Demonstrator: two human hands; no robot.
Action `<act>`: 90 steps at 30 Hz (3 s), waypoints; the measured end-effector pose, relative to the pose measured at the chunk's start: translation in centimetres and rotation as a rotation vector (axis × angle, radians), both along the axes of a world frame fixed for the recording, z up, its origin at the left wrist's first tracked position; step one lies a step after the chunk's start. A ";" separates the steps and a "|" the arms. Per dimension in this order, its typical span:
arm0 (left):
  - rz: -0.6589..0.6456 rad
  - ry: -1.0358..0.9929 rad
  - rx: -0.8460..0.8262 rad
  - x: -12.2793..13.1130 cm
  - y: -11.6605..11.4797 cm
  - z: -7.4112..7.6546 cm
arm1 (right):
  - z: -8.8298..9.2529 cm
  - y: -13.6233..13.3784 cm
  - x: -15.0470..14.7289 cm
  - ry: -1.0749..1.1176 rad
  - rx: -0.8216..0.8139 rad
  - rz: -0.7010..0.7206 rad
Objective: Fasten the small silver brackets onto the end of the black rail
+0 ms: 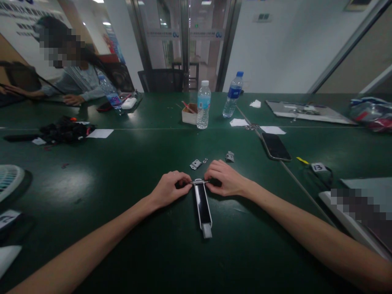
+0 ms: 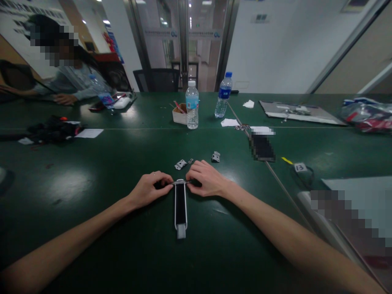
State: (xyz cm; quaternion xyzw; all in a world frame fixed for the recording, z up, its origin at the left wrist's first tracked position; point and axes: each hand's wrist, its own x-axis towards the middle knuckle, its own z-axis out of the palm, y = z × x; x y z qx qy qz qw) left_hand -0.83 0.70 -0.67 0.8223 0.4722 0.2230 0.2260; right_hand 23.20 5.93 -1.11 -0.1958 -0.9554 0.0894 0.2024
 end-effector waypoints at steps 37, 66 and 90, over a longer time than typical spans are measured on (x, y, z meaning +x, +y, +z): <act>-0.016 0.004 0.078 0.1 0.0 -0.7 | 0.2 -0.1 -0.1 0.009 0.007 0.016; 0.070 -0.134 -0.055 -0.3 0.2 -0.5 | -0.9 -0.7 -0.8 0.121 -0.174 -0.050; 0.043 -0.036 -0.016 0.2 0.0 0.0 | 0.1 -0.9 -1.0 -0.186 -0.182 -0.170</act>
